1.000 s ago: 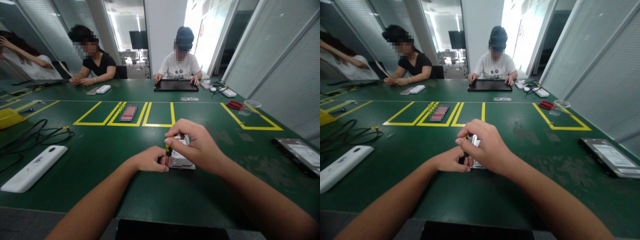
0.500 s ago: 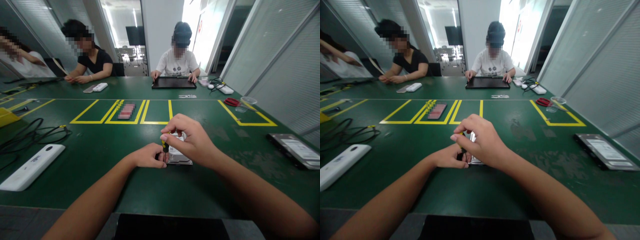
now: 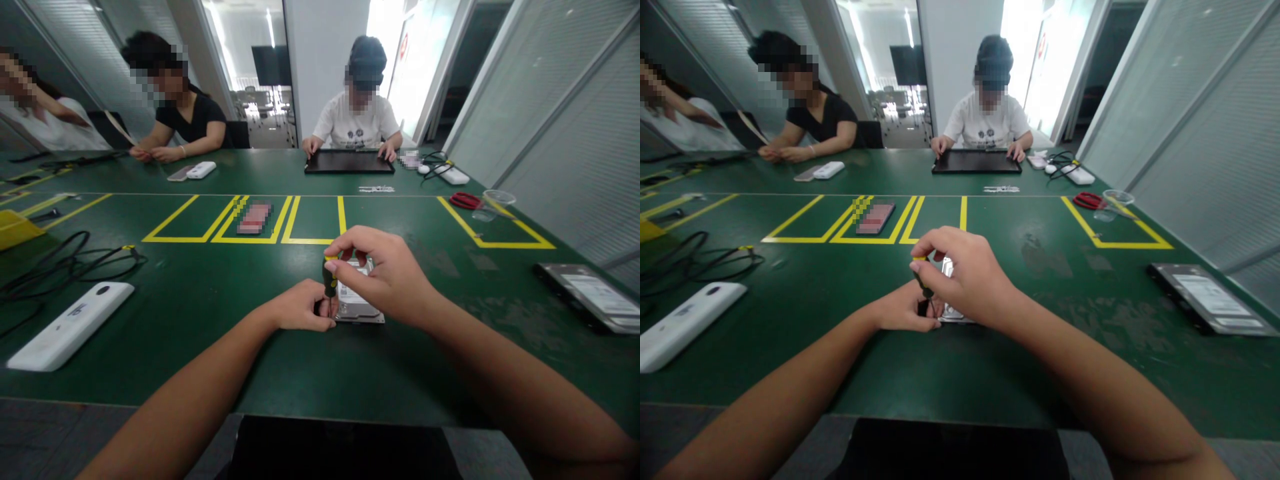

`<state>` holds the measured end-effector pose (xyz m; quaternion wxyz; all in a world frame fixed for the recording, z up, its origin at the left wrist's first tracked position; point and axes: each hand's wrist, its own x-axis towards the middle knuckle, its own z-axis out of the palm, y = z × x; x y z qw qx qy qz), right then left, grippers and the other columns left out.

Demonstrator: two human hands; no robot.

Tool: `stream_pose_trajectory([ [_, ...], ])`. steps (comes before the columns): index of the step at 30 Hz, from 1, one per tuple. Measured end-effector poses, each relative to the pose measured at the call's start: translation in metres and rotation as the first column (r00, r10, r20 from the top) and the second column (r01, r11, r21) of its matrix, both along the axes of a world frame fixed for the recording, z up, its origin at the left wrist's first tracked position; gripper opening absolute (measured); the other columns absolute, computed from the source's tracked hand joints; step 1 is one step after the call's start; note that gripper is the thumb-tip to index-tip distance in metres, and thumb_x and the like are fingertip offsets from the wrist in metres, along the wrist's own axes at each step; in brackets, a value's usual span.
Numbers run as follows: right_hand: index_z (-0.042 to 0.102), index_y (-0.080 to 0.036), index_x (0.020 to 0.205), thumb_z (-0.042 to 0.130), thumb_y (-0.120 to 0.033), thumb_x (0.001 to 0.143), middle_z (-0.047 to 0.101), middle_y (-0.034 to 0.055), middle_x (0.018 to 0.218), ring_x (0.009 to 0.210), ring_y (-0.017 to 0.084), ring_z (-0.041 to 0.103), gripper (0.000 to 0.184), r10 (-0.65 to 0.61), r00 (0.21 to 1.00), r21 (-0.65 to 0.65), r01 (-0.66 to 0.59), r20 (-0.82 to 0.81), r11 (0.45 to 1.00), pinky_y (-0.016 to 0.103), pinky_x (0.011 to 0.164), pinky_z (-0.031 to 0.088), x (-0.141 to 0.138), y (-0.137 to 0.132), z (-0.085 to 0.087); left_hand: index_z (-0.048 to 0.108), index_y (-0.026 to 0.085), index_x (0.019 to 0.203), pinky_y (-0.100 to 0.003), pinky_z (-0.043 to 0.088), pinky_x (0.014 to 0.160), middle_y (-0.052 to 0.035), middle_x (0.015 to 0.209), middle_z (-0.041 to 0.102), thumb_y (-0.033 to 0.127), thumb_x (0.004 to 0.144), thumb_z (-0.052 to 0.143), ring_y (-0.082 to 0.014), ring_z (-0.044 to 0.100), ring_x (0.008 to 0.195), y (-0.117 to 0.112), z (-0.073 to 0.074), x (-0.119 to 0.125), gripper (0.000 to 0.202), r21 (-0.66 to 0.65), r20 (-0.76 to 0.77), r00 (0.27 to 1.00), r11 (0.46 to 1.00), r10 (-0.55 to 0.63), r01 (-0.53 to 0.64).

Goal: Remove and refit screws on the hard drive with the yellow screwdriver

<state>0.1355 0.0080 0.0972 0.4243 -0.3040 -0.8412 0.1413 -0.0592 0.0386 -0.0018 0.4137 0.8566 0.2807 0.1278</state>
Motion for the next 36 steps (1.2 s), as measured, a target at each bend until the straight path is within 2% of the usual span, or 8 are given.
stream_pose_trajectory([
  [4,0.066,-0.013,0.089,0.065,-0.012,0.083,0.065,-0.0006,0.085,0.075,0.009,0.056,0.006,0.010,1.000,0.021,-0.010,0.001,1.000,0.022,0.070,0.041,0.000,0.000,-0.001,0.056,0.016,0.071,-0.023,0.039,0.060,0.0029,0.064,0.056,0.024,0.072,0.069,-0.0119,0.052,0.060,-0.005,-0.005,0.005,0.015,0.194,0.008,0.998,0.979,0.055,-0.056],
  [8,0.065,-0.012,0.090,0.065,-0.013,0.084,0.064,-0.0004,0.084,0.074,0.009,0.054,0.006,0.024,1.000,0.016,-0.024,0.020,1.000,0.022,0.069,0.040,0.000,0.000,0.000,0.053,0.018,0.070,-0.025,0.032,0.057,0.0027,0.064,0.053,0.036,0.074,0.071,-0.0133,0.049,0.060,-0.009,-0.010,0.010,0.026,0.430,-0.006,0.995,0.898,0.105,-0.092],
  [11,0.065,-0.012,0.090,0.065,-0.012,0.084,0.063,-0.0003,0.084,0.074,0.009,0.054,0.006,0.033,0.999,0.021,-0.033,0.035,0.999,0.022,0.068,0.039,0.001,-0.001,0.001,0.055,0.018,0.075,-0.027,0.032,0.058,0.0005,0.068,0.058,0.049,0.076,0.070,-0.0171,0.054,0.065,-0.010,-0.014,0.012,0.034,0.517,-0.034,0.989,0.850,0.142,-0.105],
  [14,0.065,-0.012,0.090,0.066,-0.015,0.085,0.063,0.0000,0.084,0.075,0.009,0.054,0.006,0.040,0.998,0.026,-0.042,0.047,0.999,0.022,0.068,0.039,0.001,-0.001,0.002,0.057,0.019,0.079,-0.027,0.033,0.059,-0.0003,0.070,0.060,0.055,0.077,0.069,-0.0190,0.057,0.067,-0.011,-0.015,0.013,0.038,0.543,-0.053,0.983,0.831,0.174,-0.118],
  [18,0.064,-0.011,0.086,0.070,-0.023,0.086,0.061,-0.0001,0.081,0.074,0.009,0.053,0.013,0.051,0.998,0.037,-0.053,0.040,0.998,0.023,0.067,0.038,0.002,0.000,0.002,0.055,0.019,0.077,-0.027,0.032,0.058,0.0007,0.067,0.058,0.052,0.078,0.069,-0.0185,0.056,0.065,-0.011,-0.014,0.014,0.036,0.537,-0.057,0.982,0.835,0.180,-0.122],
  [28,0.065,-0.012,0.091,0.069,-0.018,0.085,0.063,-0.0002,0.085,0.075,0.009,0.054,0.009,0.033,0.998,0.023,-0.034,0.047,0.999,0.022,0.070,0.040,0.002,0.000,0.002,0.055,0.019,0.078,-0.028,0.037,0.061,-0.0007,0.071,0.059,0.053,0.080,0.067,-0.0200,0.058,0.070,-0.009,-0.015,0.013,0.036,0.538,-0.077,0.987,0.839,0.142,-0.079],
  [31,0.066,-0.012,0.095,0.068,-0.018,0.086,0.065,0.0008,0.089,0.077,0.010,0.055,0.011,0.038,0.998,0.032,-0.040,0.053,0.999,0.023,0.071,0.041,0.002,0.000,0.002,0.057,0.018,0.079,-0.029,0.042,0.067,-0.0036,0.079,0.063,0.053,0.080,0.067,-0.0234,0.061,0.079,-0.010,-0.016,0.013,0.036,0.535,-0.081,0.987,0.841,0.142,-0.077],
  [36,0.067,-0.013,0.092,0.068,-0.020,0.086,0.063,0.0003,0.084,0.077,0.011,0.055,0.009,0.036,0.997,0.043,-0.039,0.072,0.998,0.024,0.071,0.040,0.003,0.000,0.002,0.062,0.018,0.087,-0.036,0.047,0.082,-0.0074,0.091,0.066,0.052,0.080,0.067,-0.0298,0.062,0.096,-0.010,-0.016,0.013,0.035,0.498,-0.060,0.990,0.863,0.129,-0.083],
])
